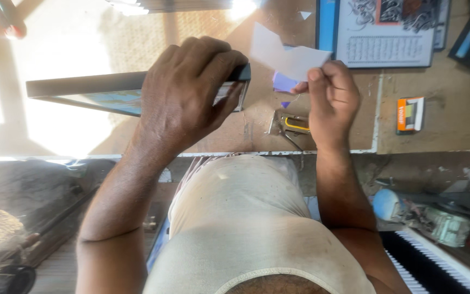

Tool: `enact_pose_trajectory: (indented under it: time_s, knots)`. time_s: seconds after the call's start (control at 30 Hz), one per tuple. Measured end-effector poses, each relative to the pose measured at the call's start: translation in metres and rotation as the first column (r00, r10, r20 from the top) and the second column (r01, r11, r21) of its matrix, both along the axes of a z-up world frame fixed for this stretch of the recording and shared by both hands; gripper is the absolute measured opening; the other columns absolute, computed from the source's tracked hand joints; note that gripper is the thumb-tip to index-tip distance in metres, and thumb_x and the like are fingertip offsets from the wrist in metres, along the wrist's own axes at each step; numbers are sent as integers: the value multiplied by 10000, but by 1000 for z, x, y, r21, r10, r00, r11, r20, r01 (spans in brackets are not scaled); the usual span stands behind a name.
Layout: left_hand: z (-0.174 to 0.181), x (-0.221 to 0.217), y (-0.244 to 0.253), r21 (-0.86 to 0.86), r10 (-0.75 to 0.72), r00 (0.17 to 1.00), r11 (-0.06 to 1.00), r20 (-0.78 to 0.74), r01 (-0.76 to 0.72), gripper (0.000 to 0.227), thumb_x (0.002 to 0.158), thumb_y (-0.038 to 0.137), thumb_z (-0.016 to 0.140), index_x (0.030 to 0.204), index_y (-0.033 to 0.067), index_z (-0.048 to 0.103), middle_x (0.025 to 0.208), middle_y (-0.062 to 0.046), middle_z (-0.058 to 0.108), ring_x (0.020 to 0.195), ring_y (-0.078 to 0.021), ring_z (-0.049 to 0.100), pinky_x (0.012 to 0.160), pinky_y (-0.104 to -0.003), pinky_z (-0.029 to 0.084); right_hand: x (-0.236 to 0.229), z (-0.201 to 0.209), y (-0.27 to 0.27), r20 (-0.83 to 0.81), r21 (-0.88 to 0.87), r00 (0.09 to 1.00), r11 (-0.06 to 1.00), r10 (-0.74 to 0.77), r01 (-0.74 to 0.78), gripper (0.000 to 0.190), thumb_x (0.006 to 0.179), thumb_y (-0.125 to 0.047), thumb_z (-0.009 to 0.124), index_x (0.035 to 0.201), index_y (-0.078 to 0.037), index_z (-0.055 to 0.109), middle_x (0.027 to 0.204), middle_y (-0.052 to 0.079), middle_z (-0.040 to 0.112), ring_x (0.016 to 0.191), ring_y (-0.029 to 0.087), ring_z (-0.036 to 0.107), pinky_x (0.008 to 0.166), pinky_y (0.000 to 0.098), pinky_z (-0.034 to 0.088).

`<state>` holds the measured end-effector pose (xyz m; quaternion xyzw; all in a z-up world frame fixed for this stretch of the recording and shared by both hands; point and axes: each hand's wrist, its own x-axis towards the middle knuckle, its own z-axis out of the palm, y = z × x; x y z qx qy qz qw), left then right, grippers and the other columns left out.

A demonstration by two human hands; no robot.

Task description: The person assembles picture frames by inserting printed images into black frames, placing white backing paper, and securing the back with a stapler. The person handles multiple frames one at a time, flips them over, and staples the backing in place.

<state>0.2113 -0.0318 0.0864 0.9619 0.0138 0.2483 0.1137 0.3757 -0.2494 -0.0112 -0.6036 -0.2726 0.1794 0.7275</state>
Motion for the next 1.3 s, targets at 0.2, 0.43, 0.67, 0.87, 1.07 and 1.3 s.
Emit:
enact_pose_trajectory:
  time_s: [0.2,0.43,0.67,0.87,1.07,1.3]
  knots:
    - [7,1,19,-61,-105,994,993,12,105,496,1044,383,785,1296,33,541,1129,-135,610,1000,-228,630,789,-367,539,-26,10,35,-12,346,992,932,123,-111,132,1007,-103,740,1081,-36,653,939,97,744,847,149,772,757,360,642]
    - [-4,-1,21,-147,-39,997,989,-68,28,503,1128,310,721,1423,26,429,1116,-105,639,1000,-234,702,803,-377,565,-40,-18,56,9,192,989,970,149,-148,188,1030,-43,773,1163,-11,645,1119,105,726,1057,144,723,1043,338,591]
    - [-1,4,19,-105,-67,998,992,1,66,391,1080,229,752,1261,131,419,1238,-177,543,951,-208,687,721,-332,626,-39,-22,58,-19,211,982,961,186,-177,180,1028,-24,774,1165,-18,657,1121,97,726,1049,142,723,1006,344,619]
    - [10,5,12,-181,-6,998,983,-57,-5,210,1016,205,796,1076,61,656,1181,-193,569,944,-194,698,735,-268,659,-36,-20,59,-3,210,976,955,217,-211,174,1044,-23,768,1172,-34,651,1123,101,726,1071,154,729,1021,350,629]
    - [12,-1,11,-201,-82,990,978,-114,58,187,1026,169,803,1043,28,681,1049,-101,670,955,-167,687,756,-264,623,-21,-20,64,188,202,949,936,253,-289,270,987,-217,801,1135,-27,677,1100,101,701,1000,130,718,873,305,650]
    - [10,-16,-7,-212,-64,988,977,-142,33,230,1015,223,784,1072,25,683,1022,-79,676,941,-170,689,789,-299,619,13,-27,103,-83,292,589,584,804,-757,366,1071,-478,650,924,-149,713,779,7,651,661,47,574,576,211,457]
